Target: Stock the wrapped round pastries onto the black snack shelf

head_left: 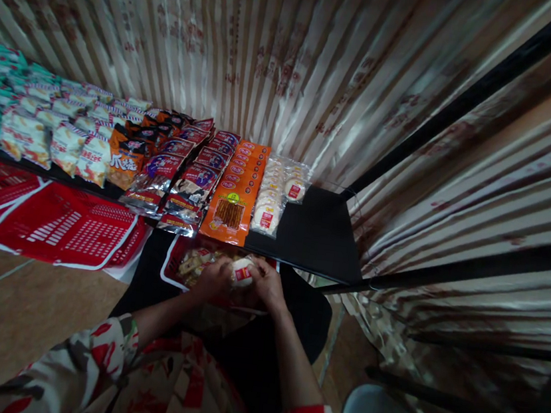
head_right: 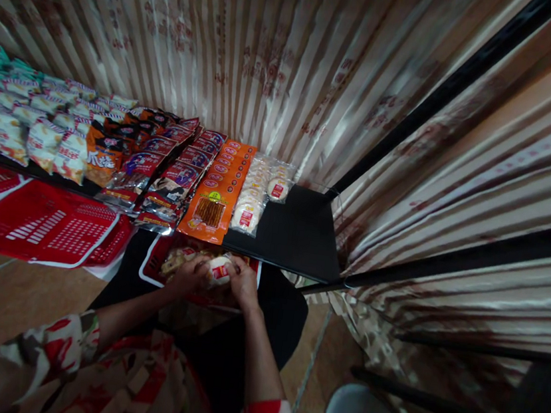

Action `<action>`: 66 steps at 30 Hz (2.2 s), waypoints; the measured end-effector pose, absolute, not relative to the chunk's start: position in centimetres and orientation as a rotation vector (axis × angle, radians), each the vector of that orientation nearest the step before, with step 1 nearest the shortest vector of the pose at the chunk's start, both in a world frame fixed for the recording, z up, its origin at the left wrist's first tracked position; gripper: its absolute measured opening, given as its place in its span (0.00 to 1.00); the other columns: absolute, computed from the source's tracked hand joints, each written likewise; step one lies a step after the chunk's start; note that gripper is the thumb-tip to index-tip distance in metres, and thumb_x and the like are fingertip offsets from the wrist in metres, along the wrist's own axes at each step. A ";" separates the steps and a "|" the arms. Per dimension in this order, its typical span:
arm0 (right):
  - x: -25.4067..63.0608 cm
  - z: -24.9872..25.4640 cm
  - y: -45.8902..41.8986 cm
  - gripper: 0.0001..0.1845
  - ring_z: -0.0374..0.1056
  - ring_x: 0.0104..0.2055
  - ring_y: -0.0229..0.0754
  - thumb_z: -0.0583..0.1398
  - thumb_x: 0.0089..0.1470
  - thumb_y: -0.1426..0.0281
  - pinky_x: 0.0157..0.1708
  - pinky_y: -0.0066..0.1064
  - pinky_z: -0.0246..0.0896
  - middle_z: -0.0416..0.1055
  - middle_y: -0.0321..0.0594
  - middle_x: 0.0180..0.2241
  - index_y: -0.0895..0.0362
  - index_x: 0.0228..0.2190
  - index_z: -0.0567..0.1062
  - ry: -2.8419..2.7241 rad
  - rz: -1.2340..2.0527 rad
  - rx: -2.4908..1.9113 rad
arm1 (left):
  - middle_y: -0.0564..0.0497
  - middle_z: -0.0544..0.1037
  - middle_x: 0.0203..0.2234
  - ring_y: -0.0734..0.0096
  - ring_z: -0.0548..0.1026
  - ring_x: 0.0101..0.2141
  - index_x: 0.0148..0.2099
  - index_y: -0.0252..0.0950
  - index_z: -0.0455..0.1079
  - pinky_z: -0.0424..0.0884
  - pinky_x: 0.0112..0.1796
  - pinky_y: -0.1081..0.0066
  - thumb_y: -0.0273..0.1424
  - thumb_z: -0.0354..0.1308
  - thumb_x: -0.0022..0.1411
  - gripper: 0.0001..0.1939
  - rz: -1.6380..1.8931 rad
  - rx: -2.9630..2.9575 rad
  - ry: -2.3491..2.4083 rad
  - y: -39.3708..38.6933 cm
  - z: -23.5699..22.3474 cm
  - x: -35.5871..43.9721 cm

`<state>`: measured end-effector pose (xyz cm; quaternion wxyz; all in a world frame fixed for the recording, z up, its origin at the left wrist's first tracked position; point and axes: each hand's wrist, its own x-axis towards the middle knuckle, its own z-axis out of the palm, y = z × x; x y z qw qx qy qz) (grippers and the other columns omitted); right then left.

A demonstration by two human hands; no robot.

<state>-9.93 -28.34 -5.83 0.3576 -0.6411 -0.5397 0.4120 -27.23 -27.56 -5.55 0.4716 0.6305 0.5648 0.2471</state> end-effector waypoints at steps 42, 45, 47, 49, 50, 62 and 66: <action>-13.5 -5.9 -30.4 0.31 0.67 0.22 0.37 0.68 0.30 0.52 0.22 0.28 0.63 0.74 0.34 0.24 0.56 0.35 0.70 -0.136 1.018 -1.295 | 0.46 0.78 0.35 0.64 0.75 0.35 0.44 0.32 0.68 0.71 0.36 0.70 0.38 0.56 0.52 0.19 0.953 1.082 1.080 -27.7 -2.3 -23.3; -12.7 -6.4 -30.2 0.35 0.72 0.34 0.44 0.66 0.32 0.52 0.32 0.32 0.68 0.75 0.42 0.35 0.57 0.42 0.69 -0.246 0.882 -1.382 | 0.47 0.78 0.34 0.65 0.74 0.34 0.43 0.33 0.69 0.71 0.36 0.70 0.37 0.54 0.53 0.17 0.933 1.180 1.103 -27.3 -1.9 -23.3; -11.8 -6.1 -30.3 0.36 0.71 0.41 0.46 0.64 0.36 0.53 0.39 0.34 0.68 0.74 0.45 0.41 0.57 0.46 0.68 -0.388 0.777 -1.446 | 0.47 0.78 0.34 0.64 0.74 0.35 0.44 0.32 0.70 0.70 0.36 0.70 0.38 0.54 0.54 0.18 0.911 1.239 1.101 -26.9 -1.3 -23.3; -10.9 -5.2 -30.4 0.34 0.70 0.45 0.47 0.63 0.39 0.53 0.43 0.35 0.66 0.73 0.46 0.43 0.57 0.47 0.69 -0.557 0.686 -1.538 | 0.46 0.77 0.35 0.64 0.74 0.35 0.45 0.32 0.70 0.70 0.36 0.70 0.37 0.53 0.54 0.18 0.885 1.297 1.104 -26.5 -0.6 -23.2; -10.4 -4.7 -30.5 0.32 0.69 0.46 0.48 0.64 0.39 0.54 0.44 0.35 0.65 0.73 0.47 0.44 0.57 0.46 0.71 -0.631 0.641 -1.590 | 0.46 0.77 0.36 0.64 0.74 0.35 0.45 0.33 0.70 0.70 0.36 0.71 0.36 0.53 0.55 0.17 0.871 1.330 1.102 -26.3 -0.2 -23.2; -6.9 -0.9 -30.3 0.30 0.69 0.47 0.49 0.63 0.43 0.53 0.37 0.31 0.68 0.74 0.46 0.45 0.57 0.45 0.74 -0.715 0.903 -1.522 | 0.50 0.74 0.32 0.68 0.71 0.33 0.42 0.38 0.74 0.66 0.35 0.72 0.32 0.50 0.55 0.15 0.765 1.662 1.136 -24.9 2.6 -20.5; -6.1 -0.5 -30.1 0.26 0.71 0.44 0.49 0.64 0.41 0.54 0.35 0.32 0.68 0.76 0.44 0.40 0.56 0.40 0.75 -0.712 0.969 -1.467 | 0.50 0.72 0.31 0.69 0.70 0.32 0.42 0.37 0.74 0.65 0.34 0.72 0.31 0.50 0.55 0.15 0.760 1.712 1.139 -24.3 2.8 -19.4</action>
